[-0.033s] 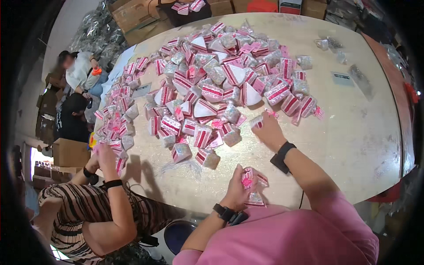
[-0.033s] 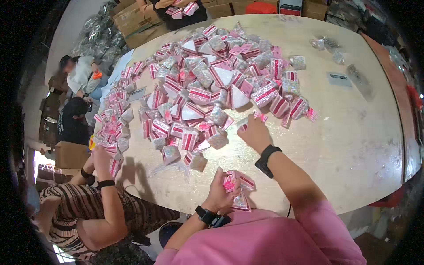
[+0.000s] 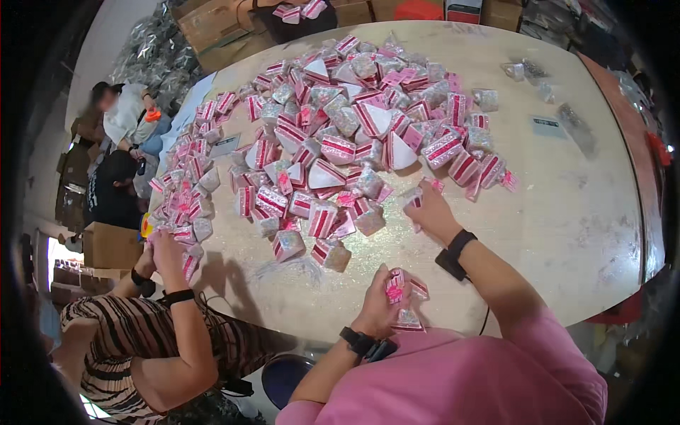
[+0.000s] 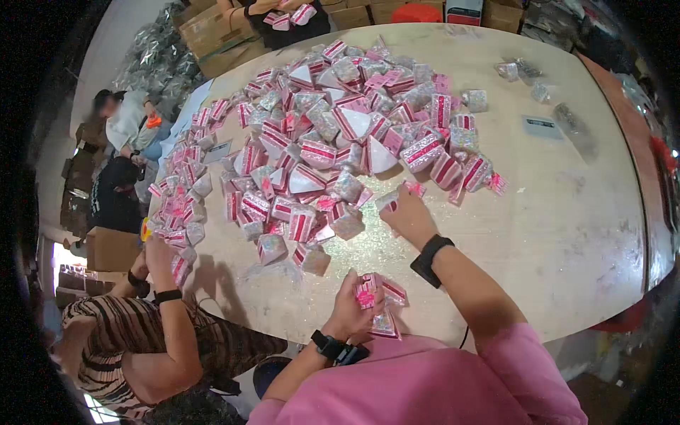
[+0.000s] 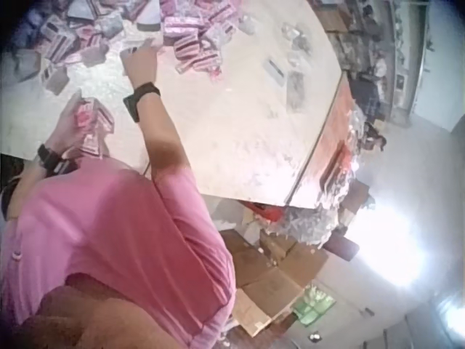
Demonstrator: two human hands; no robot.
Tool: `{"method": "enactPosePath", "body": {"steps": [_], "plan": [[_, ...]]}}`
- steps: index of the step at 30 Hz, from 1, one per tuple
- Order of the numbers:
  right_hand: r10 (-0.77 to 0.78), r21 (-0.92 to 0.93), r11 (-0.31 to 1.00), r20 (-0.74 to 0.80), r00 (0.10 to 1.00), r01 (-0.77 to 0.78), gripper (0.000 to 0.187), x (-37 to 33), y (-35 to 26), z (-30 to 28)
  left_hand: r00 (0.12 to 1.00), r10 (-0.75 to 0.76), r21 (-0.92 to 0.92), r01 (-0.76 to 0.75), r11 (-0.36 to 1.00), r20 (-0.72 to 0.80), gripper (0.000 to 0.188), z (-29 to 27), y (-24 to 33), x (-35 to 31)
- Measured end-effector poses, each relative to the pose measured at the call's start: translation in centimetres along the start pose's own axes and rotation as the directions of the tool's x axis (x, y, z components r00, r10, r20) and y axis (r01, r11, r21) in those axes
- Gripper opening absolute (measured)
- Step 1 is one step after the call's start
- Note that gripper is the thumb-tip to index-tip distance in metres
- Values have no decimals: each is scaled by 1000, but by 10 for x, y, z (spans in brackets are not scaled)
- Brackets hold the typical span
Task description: Sort small triangular items and place them into plastic bags.
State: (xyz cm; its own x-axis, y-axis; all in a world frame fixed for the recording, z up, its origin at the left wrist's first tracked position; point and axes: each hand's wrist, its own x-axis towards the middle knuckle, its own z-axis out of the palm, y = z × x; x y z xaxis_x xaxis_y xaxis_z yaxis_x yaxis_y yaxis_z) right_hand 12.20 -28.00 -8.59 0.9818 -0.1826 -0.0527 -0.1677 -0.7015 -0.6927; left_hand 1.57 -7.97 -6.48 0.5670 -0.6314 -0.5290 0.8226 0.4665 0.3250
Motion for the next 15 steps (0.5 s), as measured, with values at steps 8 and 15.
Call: {"method": "enactPosePath", "body": {"steps": [8,15], "plan": [[-149,778,-193,579,801,-598,50,-56,4,-48,998,-64,-116,64,991,10,64,20,3,4],[-307,799,-123,533,788,-589,57,-86,-27,-69,994,-85,-231,99,968,71,69,24,3,21]]}}
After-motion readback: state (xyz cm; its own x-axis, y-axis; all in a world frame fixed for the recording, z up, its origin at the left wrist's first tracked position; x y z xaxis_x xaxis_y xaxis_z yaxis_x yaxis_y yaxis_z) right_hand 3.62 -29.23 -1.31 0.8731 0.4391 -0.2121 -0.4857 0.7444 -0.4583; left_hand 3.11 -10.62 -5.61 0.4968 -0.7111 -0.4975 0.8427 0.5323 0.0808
